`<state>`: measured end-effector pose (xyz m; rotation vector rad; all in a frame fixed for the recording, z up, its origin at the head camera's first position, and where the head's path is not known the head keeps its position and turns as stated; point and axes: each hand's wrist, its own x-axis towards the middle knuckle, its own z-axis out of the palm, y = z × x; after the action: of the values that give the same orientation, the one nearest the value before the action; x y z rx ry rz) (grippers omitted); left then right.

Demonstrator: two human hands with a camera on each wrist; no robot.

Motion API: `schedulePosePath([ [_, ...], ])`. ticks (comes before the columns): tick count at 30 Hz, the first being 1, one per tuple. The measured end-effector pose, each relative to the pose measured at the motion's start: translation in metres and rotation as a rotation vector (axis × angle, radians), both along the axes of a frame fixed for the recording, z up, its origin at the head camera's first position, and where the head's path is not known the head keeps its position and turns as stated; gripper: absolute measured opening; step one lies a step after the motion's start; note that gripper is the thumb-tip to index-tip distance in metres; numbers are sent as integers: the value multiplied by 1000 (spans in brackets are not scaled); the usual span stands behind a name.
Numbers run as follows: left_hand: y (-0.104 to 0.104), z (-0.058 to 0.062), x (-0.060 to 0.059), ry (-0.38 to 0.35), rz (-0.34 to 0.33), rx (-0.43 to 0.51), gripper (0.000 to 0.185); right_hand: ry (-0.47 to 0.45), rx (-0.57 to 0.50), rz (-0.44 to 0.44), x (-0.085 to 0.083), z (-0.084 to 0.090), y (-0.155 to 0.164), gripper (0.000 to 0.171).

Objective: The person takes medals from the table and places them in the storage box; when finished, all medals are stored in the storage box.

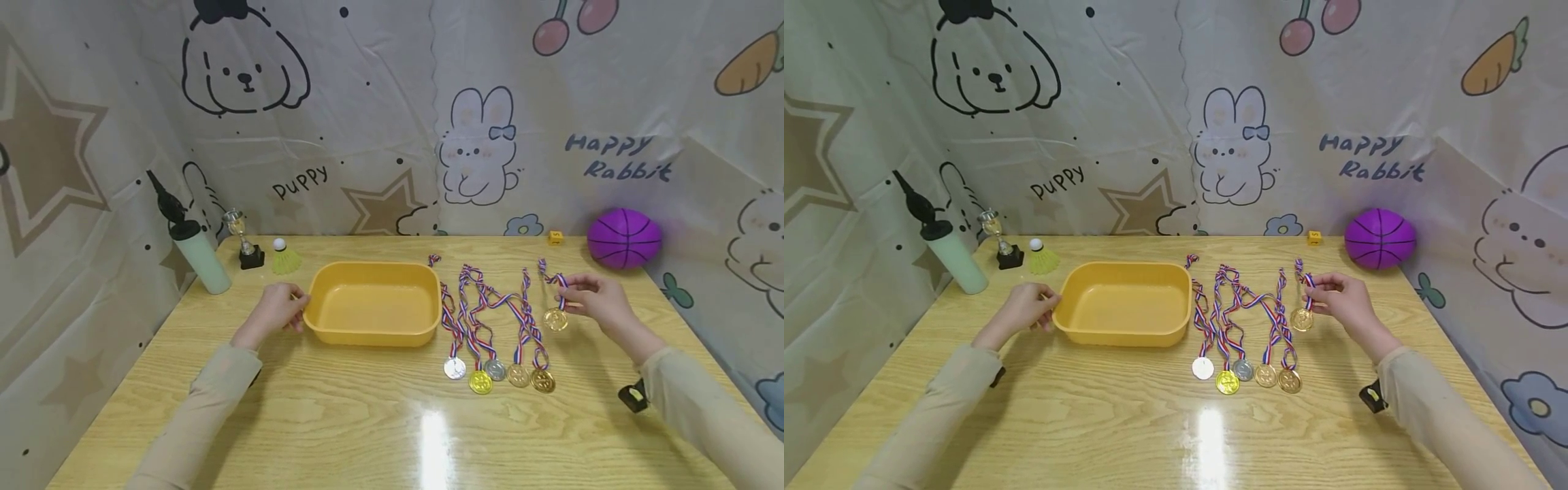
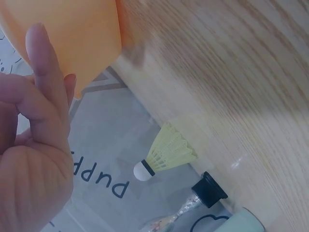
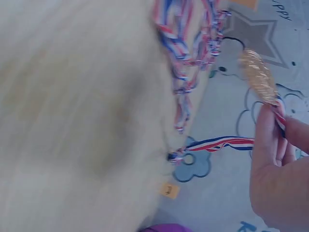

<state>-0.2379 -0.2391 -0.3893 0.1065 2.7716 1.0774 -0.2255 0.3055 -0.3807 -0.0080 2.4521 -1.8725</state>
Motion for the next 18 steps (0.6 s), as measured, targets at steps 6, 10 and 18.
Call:
schedulePosePath([
  [6,-2,0,1,-3,2,8,24,61,-134,-32,-5,25,-22,12],
  [10,-3,0,0,-8,-4,-6,22,105,-247,-7,-7,44,-41,3],
  [18,0,-2,-1,-14,-7,-9,22,197,-183,53,-6,83,-76,10],
])
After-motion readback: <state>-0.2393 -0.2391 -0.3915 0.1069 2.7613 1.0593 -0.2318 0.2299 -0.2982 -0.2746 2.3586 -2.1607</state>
